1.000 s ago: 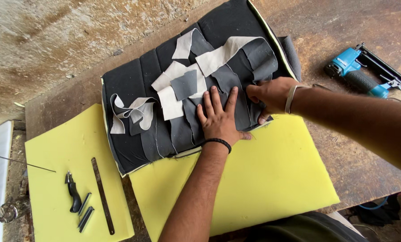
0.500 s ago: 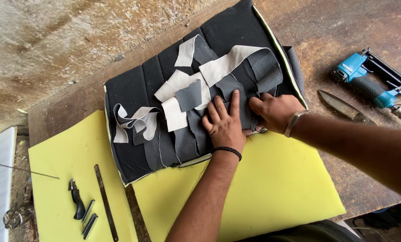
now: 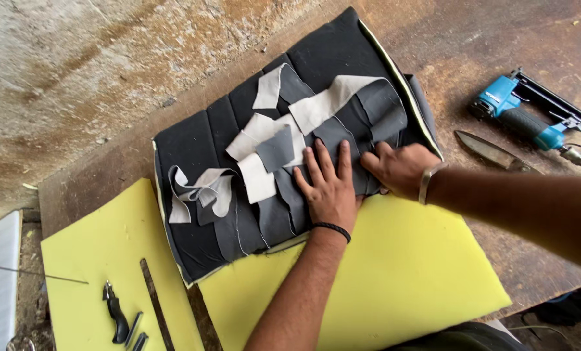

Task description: The person uses shears to cut a light-colored fabric strip from a black upholstered cushion placed on a yellow foam board. After cutting, the person removes the cut fabric pieces and adjusts the cushion on the foam.

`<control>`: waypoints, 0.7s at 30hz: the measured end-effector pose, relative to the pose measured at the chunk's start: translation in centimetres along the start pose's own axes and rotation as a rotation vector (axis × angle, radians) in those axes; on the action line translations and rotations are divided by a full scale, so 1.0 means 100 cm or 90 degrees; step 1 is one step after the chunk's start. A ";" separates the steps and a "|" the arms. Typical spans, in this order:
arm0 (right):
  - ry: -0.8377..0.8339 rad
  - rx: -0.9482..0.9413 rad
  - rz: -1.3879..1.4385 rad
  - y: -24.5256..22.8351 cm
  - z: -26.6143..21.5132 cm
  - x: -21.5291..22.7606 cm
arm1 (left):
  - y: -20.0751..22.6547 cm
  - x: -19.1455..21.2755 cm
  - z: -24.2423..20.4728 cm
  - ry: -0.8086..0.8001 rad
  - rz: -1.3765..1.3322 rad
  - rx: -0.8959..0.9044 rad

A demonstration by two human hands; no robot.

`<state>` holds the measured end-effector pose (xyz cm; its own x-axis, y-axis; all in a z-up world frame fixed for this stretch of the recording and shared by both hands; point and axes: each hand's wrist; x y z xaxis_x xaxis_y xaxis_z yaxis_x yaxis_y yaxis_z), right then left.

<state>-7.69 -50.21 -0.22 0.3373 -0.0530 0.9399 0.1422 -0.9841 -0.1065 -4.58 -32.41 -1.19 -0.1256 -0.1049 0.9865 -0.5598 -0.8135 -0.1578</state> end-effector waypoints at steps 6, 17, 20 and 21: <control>0.106 -0.100 0.077 -0.018 -0.016 0.002 | -0.007 0.001 -0.008 0.078 -0.069 -0.027; 0.255 0.119 0.139 -0.081 -0.013 0.034 | -0.141 0.034 -0.049 -0.158 -0.188 0.016; 0.212 0.084 0.118 -0.092 0.005 0.032 | -0.141 0.032 -0.044 -0.203 -0.187 0.048; 0.177 0.062 0.107 -0.094 0.011 0.030 | -0.140 0.032 -0.043 -0.209 -0.182 0.051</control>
<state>-7.02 -40.98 3.26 0.0983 -0.2706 0.9576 0.1996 -0.9374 -0.2854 -0.68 -18.89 4.00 0.2991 -0.0356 0.9535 -0.4671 -0.8769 0.1138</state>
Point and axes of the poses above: each hand's wrist, its own z-axis towards the middle knuckle, its own x-axis out of the back of the hand, y = z × x, and after that the axes turned 4 degrees about z, right-handed
